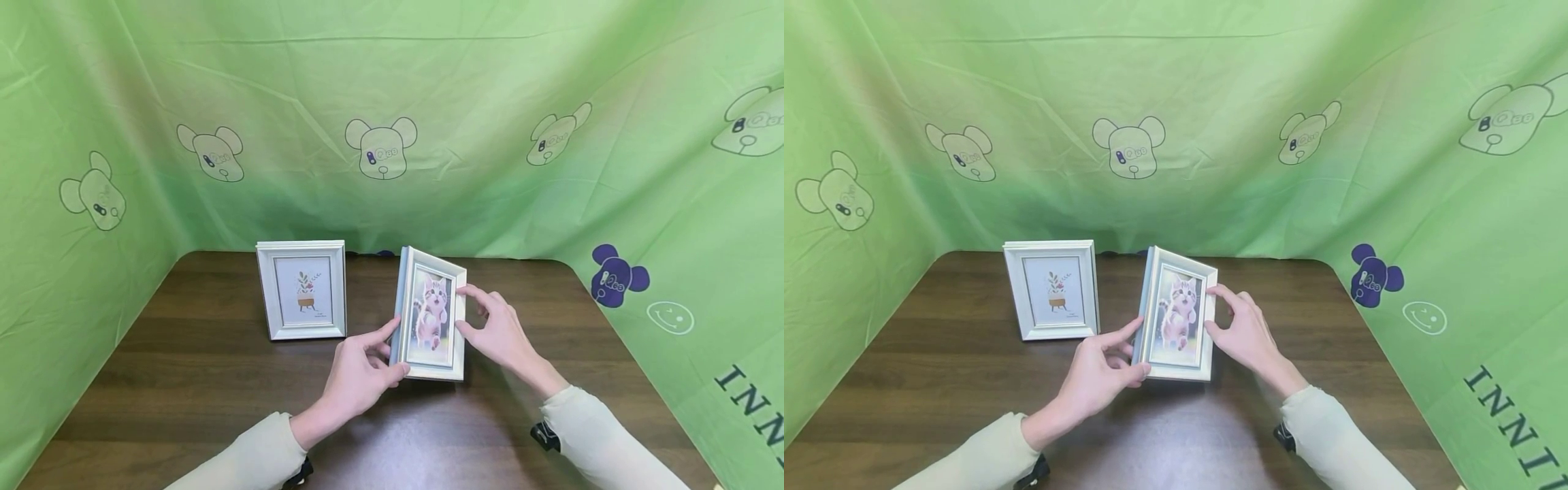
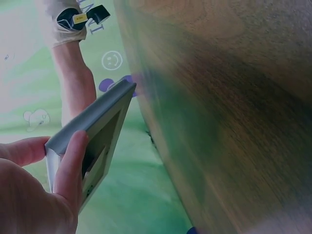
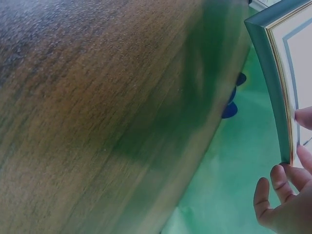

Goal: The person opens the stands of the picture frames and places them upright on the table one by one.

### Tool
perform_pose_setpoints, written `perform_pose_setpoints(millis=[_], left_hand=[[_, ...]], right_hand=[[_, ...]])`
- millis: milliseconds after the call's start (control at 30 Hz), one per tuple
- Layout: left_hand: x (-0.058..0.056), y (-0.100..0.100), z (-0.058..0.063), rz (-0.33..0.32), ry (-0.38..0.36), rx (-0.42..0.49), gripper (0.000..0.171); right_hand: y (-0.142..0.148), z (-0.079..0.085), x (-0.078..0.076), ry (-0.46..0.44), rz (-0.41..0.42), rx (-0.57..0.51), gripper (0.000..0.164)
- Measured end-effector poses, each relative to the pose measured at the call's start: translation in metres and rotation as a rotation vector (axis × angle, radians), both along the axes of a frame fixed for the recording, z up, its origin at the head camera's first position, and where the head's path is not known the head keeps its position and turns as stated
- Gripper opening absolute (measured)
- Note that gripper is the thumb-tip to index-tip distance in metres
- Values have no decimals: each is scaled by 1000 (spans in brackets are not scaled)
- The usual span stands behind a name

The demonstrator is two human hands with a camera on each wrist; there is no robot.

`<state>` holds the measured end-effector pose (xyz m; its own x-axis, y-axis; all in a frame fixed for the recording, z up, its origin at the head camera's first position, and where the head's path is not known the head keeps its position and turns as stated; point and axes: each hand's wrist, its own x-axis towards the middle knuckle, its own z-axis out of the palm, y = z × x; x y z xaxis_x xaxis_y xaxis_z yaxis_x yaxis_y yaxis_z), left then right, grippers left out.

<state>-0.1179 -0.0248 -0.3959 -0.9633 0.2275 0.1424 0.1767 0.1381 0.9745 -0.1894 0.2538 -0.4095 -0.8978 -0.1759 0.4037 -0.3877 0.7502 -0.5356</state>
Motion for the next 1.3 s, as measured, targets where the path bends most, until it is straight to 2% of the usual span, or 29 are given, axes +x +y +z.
perform_pose_setpoints(millis=[400, 967, 1133, 1300], left_hand=[[4, 2, -1, 35, 45, -20, 73], [7, 3, -2, 89, 115, -47, 71], [8, 4, -4, 96, 119, -34, 69], [8, 4, -6, 112, 132, -24, 68]], right_hand=[[1, 2, 0, 21, 10, -5, 56], [4, 12, 0, -27, 4, -24, 54], [7, 18, -2, 37, -6, -51, 54], [6, 31, -2, 106, -31, -118, 50]])
